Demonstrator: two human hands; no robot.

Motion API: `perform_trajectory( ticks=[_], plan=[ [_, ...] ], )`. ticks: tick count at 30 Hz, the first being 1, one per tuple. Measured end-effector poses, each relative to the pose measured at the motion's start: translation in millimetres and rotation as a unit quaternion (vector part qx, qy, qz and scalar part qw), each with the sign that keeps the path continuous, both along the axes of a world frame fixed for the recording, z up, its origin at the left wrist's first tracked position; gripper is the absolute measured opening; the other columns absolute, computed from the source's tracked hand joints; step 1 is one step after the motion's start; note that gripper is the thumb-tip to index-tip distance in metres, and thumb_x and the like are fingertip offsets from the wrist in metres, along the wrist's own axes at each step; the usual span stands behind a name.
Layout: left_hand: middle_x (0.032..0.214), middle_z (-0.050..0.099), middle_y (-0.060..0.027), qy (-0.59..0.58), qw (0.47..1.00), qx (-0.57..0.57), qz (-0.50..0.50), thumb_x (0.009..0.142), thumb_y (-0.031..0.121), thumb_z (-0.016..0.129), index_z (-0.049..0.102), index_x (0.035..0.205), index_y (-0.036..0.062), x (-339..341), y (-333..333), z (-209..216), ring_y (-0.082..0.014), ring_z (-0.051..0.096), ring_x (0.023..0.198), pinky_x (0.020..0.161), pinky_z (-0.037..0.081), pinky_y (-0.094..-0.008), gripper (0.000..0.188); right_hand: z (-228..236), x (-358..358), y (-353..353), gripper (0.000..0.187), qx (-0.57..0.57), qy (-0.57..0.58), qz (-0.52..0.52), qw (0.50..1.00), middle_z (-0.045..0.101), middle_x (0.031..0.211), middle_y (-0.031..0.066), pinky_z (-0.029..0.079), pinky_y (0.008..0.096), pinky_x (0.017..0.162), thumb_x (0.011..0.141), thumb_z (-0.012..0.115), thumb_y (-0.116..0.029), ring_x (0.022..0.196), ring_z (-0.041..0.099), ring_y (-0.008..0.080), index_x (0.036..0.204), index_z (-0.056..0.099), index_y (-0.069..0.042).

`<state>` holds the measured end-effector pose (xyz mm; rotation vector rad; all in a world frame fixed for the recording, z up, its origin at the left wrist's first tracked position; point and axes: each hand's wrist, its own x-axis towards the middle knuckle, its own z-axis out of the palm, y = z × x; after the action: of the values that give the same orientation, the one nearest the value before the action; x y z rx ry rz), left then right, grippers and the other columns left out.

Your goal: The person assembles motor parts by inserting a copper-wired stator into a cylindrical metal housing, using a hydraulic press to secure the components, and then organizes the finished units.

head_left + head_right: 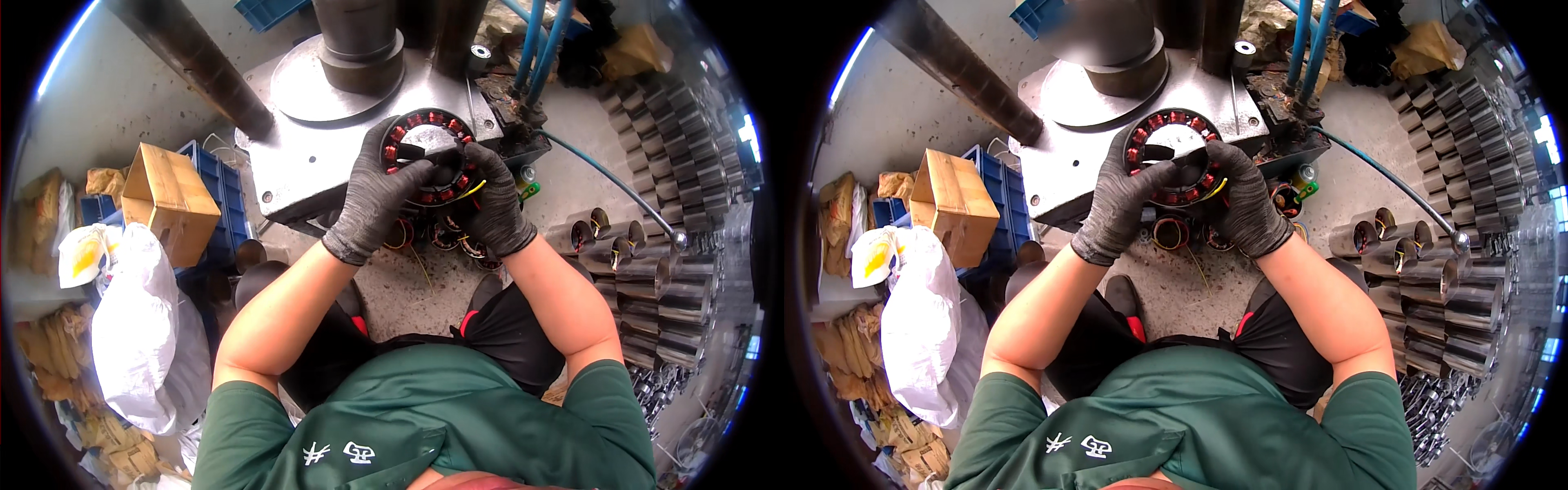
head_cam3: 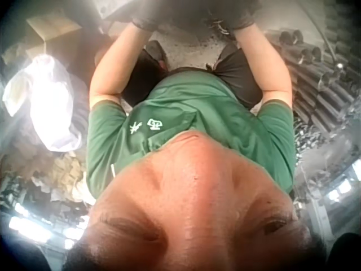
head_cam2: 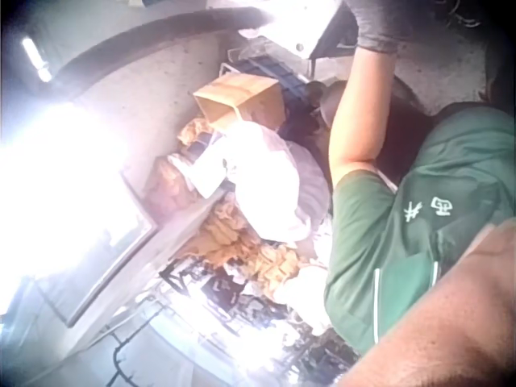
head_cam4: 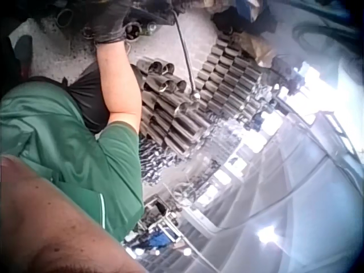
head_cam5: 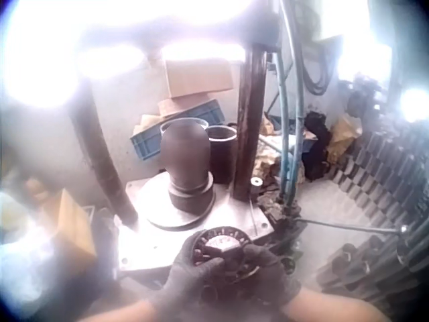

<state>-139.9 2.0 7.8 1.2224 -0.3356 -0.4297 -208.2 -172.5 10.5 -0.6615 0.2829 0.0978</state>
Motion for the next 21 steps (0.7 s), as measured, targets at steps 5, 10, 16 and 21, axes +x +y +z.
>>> perform_trajectory(
  ticks=[5, 10, 16, 21],
  plan=[
    [0.114, 0.064, -0.0140, 0.151, 0.987, -0.042, 0.040, 0.073, -0.009, 0.064, 0.053, 0.136, -0.0033, 12.8, 14.0, 3.6, -0.0241, 0.070, 0.095, 0.082, 0.062, -0.0352, 0.064, 32.4, 17.5, 6.0, 0.070, -0.131, -0.007, 0.116, 0.985, 0.075, 0.108, 0.0085, 0.059, 0.0346, 0.089, 0.095, 0.059, -0.066, 0.094, 0.073, 0.0188, 0.119, 0.069, -0.002],
    [0.108, 0.063, -0.0140, 0.169, 0.982, -0.061, 0.064, 0.071, -0.010, 0.062, 0.054, 0.135, -0.0038, 21.1, 20.7, 12.4, -0.0234, 0.070, 0.084, 0.071, 0.063, -0.0325, 0.064, -26.5, 71.6, -73.7, 0.075, -0.804, -0.018, -0.075, 0.590, 0.073, 0.117, 0.0204, 0.055, 0.0455, 0.097, 0.088, 0.071, -0.063, 0.109, 0.070, 0.0344, 0.130, 0.064, -0.002],
    [0.115, 0.065, -0.0168, 0.086, 0.991, 0.016, 0.101, 0.068, -0.014, 0.064, 0.053, 0.139, -0.0031, 21.5, 29.3, 17.6, -0.0227, 0.069, 0.092, 0.077, 0.063, -0.0299, 0.073, -42.8, 113.8, -97.6, 0.059, -0.879, 0.077, -0.094, 0.461, 0.072, 0.119, 0.0196, 0.053, 0.0455, 0.101, 0.085, 0.079, -0.045, 0.113, 0.068, 0.0357, 0.133, 0.068, -0.012],
    [0.115, 0.066, -0.0181, 0.064, 0.992, 0.020, 0.107, 0.073, -0.011, 0.059, 0.047, 0.145, -0.0051, 22.0, 30.1, 14.2, -0.0204, 0.070, 0.082, 0.077, 0.062, -0.0314, 0.072, -50.1, 118.6, -129.8, 0.045, -0.875, 0.053, -0.112, 0.468, 0.073, 0.111, 0.0224, 0.054, 0.0448, 0.099, 0.086, 0.071, -0.029, 0.106, 0.070, 0.0358, 0.128, 0.070, -0.014]
  ],
)
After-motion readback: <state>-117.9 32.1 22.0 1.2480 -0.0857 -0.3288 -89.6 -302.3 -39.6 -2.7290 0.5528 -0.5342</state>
